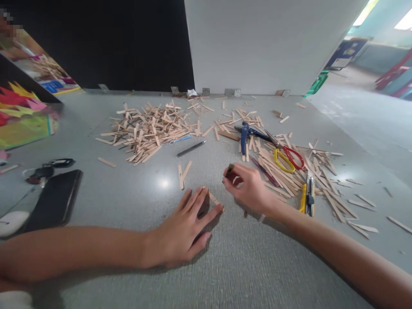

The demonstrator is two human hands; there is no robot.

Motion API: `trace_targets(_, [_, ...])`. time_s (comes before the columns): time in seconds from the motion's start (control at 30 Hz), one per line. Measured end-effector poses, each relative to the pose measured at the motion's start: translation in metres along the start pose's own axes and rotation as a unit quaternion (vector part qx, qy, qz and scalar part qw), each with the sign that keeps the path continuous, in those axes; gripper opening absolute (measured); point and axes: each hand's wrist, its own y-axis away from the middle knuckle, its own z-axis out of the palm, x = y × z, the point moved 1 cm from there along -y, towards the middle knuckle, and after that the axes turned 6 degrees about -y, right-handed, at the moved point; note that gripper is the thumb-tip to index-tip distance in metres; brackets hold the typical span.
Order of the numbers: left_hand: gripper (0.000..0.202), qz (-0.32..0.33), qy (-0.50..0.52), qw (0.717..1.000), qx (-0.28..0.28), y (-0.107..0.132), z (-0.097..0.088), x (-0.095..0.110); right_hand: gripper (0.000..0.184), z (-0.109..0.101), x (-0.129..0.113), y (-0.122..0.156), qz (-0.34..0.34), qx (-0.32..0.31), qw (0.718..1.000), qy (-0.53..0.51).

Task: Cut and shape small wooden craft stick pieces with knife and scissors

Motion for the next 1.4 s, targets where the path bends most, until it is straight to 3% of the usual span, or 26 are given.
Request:
trace_targets(0.07, [0.076,-0.001,0.006,1.000,0.009,0.000,0.002,-0.001,0.009,0.001,0.004,0.006,-0.048,-0.022,0.997,0.060])
trace_targets(0.17, [0.075,0.005,0.005,1.000,0.011,0.000,0.002,-0.001,0.014,0.002,0.007,0.012,-0.067,-0.034,0.992,0.097])
trace_targets(0.33, [0.077,0.013,-0.009,1.000,0.002,-0.001,0.002,-0.001,0.017,0.007,0.004,0.024,-0.040,-0.067,0.996,0.043])
trace_targets(0.47, [0.082,0.016,-0.015,1.000,0.010,0.000,0.004,0.000,0.019,0.010,0.002,0.027,-0.105,-0.094,0.989,0.051])
trace_targets(0.57, [0.081,0.020,-0.012,0.999,0.027,0.002,0.007,-0.001,0.022,0.010,0.002,0.026,-0.119,-0.121,0.984,0.055])
trace_targets(0.83, [0.078,0.022,-0.016,0.999,0.047,0.004,0.009,-0.002,0.023,0.014,-0.004,0.022,0.020,-0.137,0.990,0.001])
trace_targets(1.03, [0.077,0.019,-0.017,0.999,0.043,0.002,0.005,0.000,0.021,0.015,-0.005,0.021,0.054,-0.136,0.989,-0.009])
trace_targets(1.4, [0.078,0.019,-0.004,0.998,0.051,0.004,0.006,0.000,0.026,0.014,-0.005,0.020,0.043,-0.158,0.987,-0.007])
